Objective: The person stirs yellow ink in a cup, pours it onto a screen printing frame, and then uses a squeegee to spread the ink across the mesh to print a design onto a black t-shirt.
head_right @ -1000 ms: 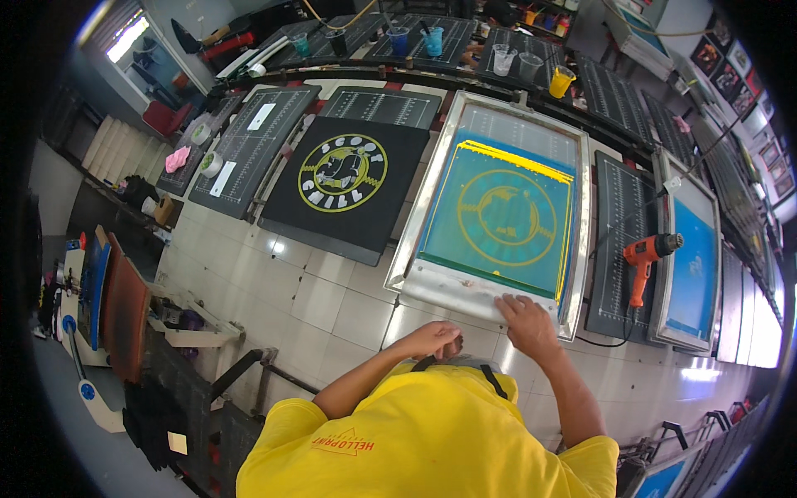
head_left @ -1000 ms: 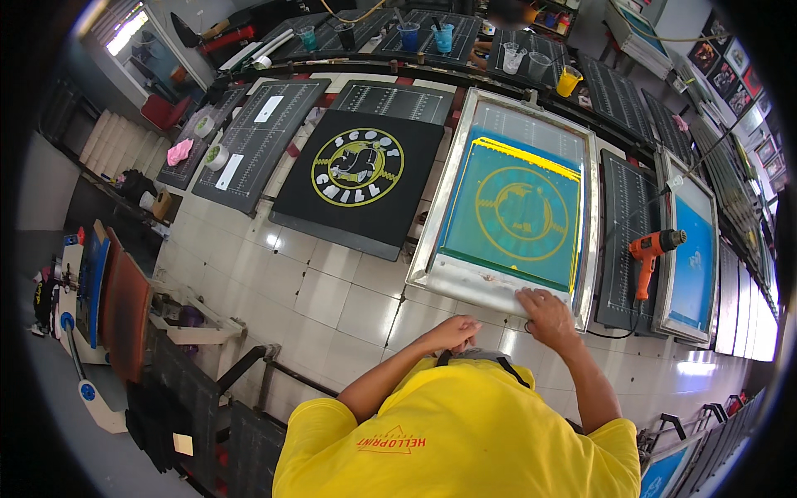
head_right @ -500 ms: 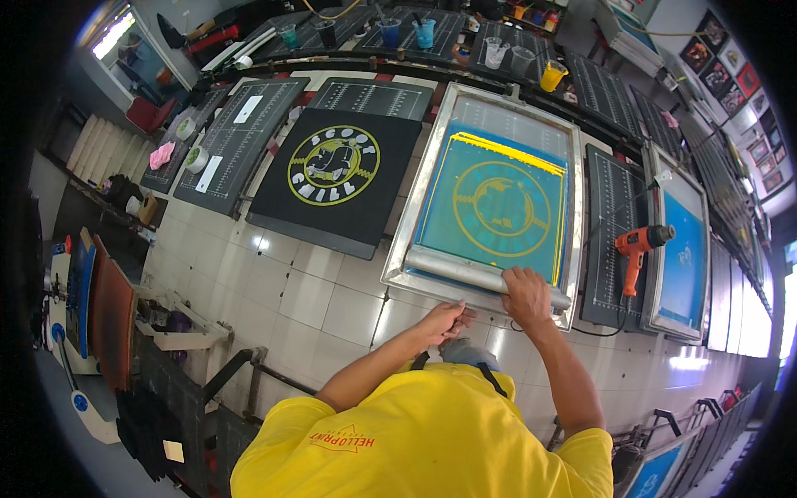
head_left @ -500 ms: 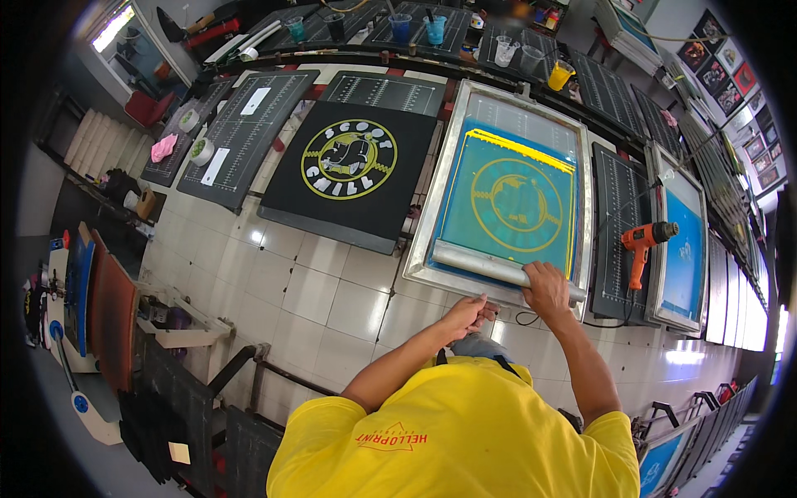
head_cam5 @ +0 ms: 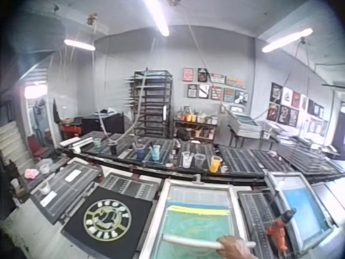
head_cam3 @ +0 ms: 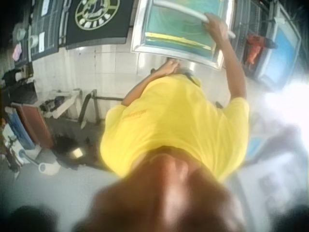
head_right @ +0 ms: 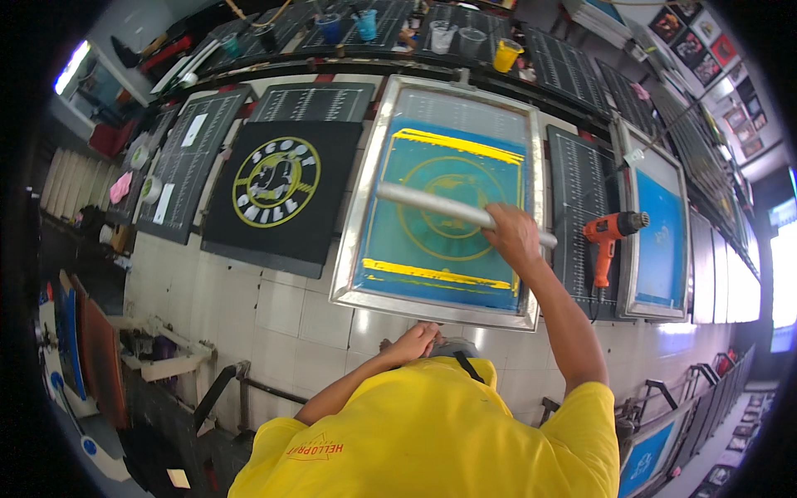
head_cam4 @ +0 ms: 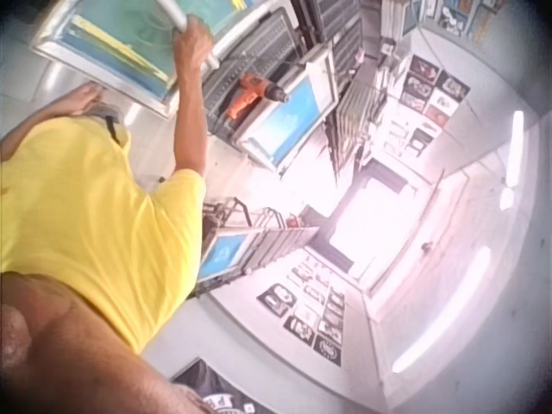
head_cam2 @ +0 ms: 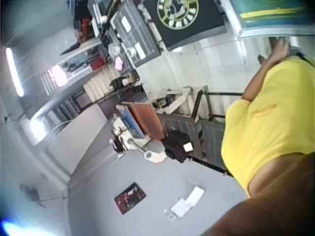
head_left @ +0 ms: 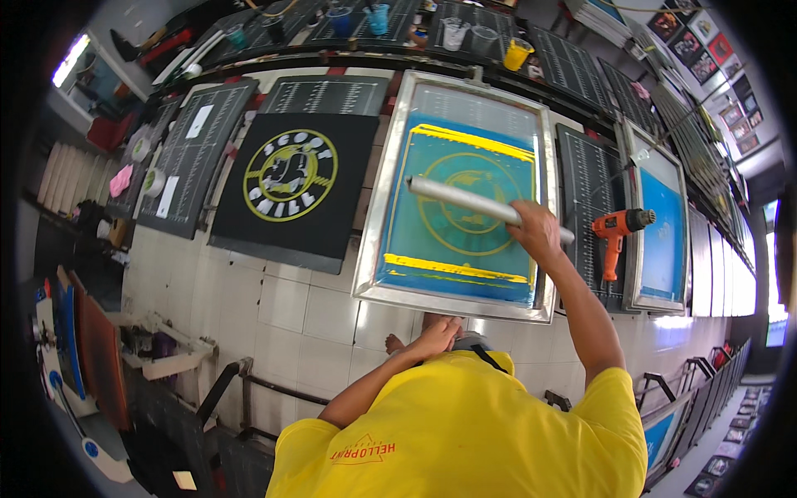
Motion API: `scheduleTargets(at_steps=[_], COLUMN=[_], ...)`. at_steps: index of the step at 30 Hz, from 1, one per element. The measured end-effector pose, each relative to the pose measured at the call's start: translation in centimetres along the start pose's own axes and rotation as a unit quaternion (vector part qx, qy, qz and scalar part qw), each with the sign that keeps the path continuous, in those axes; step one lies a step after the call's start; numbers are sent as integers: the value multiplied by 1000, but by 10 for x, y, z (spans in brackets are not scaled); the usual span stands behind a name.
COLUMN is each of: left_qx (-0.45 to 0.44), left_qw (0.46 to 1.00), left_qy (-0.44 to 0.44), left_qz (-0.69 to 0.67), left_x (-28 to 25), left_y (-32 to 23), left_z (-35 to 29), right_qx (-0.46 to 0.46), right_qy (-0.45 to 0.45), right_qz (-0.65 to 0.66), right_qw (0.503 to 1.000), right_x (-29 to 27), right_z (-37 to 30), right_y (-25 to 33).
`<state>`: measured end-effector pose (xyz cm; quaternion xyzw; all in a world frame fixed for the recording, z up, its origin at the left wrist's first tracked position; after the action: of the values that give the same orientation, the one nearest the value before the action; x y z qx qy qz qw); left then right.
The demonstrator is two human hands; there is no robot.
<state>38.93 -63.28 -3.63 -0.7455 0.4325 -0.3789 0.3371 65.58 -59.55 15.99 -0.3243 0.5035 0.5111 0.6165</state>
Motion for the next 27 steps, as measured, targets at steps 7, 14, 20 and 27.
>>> scheduleTargets(at_steps=[7,14,20,27], left_qx=[88,121,102,148], left_qw=[991,988,990,982], left_qy=[-87,-91,-89,-113], left_qz=[60,-35,-27,24], left_x=[0,-1,-2,-2], left_y=[-3,27,31,7], left_z=[0,11,10,1], right_qx=[29,27,18,12], right_qy=[-4,44,78,96], right_qz=[6,-10,-51,-73], right_qw=[1000,999,995,993], right_x=[23,63,85,88], right_z=[94,165,188,185], right_y=[-74,-102,-111,-111])
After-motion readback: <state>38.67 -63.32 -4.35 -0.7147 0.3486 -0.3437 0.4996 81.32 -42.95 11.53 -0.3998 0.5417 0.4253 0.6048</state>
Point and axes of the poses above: each hand's wrist, its own z-axis towards the middle knuckle, its own x-axis out of the palm, y = z × x, the point moved 4 cm from there along z, towards the middle knuckle, and after that the axes turned 8 degrees about -z, right-handed, at the moved point
